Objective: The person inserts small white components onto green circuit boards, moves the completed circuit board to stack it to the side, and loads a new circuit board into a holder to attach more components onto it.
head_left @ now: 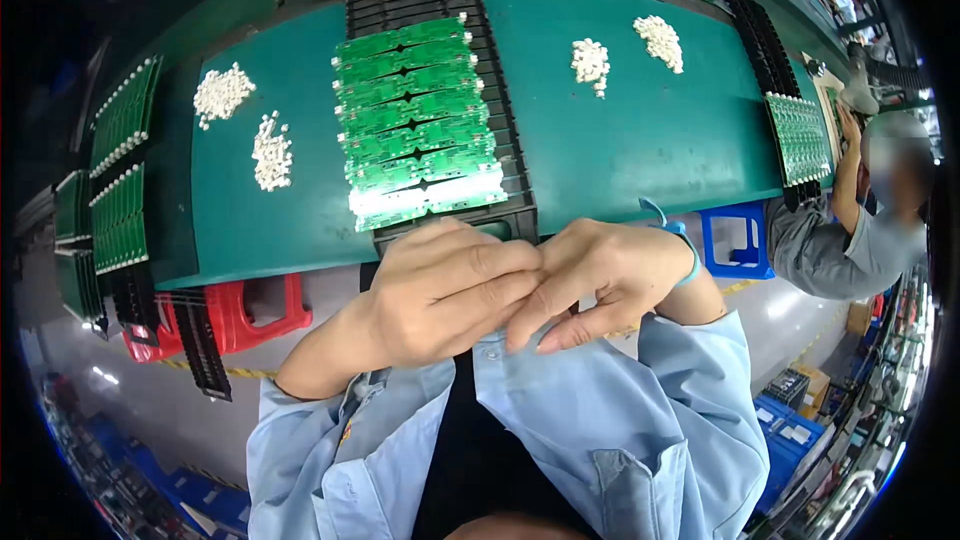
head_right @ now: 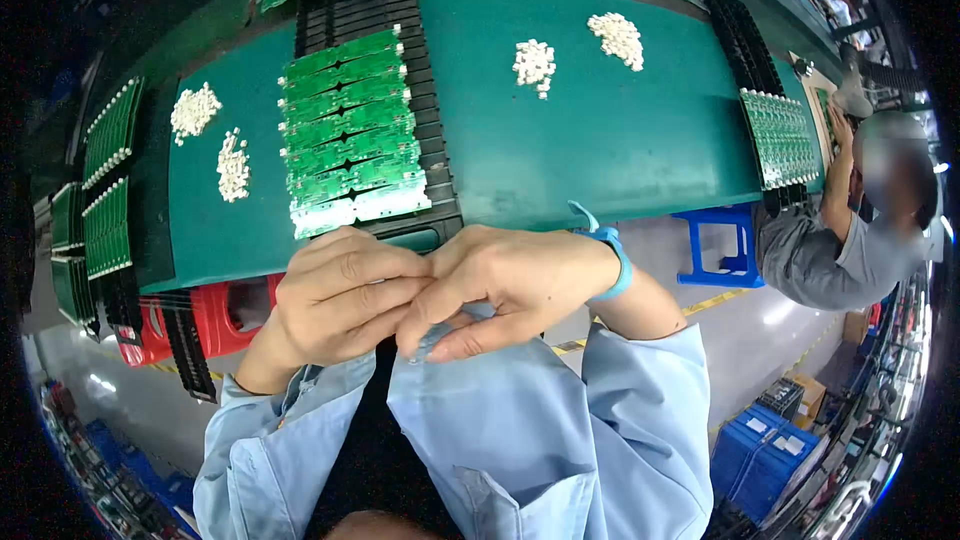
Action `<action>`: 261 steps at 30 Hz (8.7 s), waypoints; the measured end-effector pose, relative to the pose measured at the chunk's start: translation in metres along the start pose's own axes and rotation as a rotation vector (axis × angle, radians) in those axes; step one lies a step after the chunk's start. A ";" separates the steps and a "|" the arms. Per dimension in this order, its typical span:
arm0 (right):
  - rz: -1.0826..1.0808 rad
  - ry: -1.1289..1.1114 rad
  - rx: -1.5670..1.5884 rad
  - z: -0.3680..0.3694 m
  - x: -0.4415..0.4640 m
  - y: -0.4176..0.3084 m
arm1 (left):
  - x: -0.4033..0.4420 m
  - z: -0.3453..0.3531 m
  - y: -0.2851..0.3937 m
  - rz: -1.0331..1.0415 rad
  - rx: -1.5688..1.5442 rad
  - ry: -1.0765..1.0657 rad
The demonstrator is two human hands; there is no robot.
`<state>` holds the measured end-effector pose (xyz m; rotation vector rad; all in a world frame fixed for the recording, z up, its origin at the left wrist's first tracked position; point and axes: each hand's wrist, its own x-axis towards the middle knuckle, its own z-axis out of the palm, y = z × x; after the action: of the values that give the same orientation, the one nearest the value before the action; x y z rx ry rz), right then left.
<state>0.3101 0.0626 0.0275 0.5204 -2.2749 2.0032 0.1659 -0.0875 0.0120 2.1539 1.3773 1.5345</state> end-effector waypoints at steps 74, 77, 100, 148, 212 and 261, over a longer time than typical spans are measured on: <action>0.630 0.528 -0.262 -0.060 0.048 0.046 | -0.035 -0.163 -0.121 -0.682 0.510 0.244; 0.626 0.519 -0.336 -0.057 0.048 0.045 | -0.034 -0.158 -0.112 -0.716 0.425 0.262; 0.474 0.406 -0.815 -0.051 0.052 0.039 | -0.023 -0.124 -0.083 -0.799 0.091 0.209; 0.915 0.811 -1.417 -0.176 -0.119 0.068 | -0.045 -0.079 -0.069 -0.739 0.142 0.138; 0.340 0.387 -0.723 -0.037 0.034 0.041 | -0.033 -0.194 -0.192 -0.789 0.994 -0.298; 0.881 0.835 -1.247 -0.177 -0.137 0.060 | -0.058 -0.107 -0.051 -0.980 -0.237 0.286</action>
<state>0.3911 0.2689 -0.0397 -1.2586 -2.5712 0.2596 0.0468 -0.1405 -0.0076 0.8614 1.8028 1.4594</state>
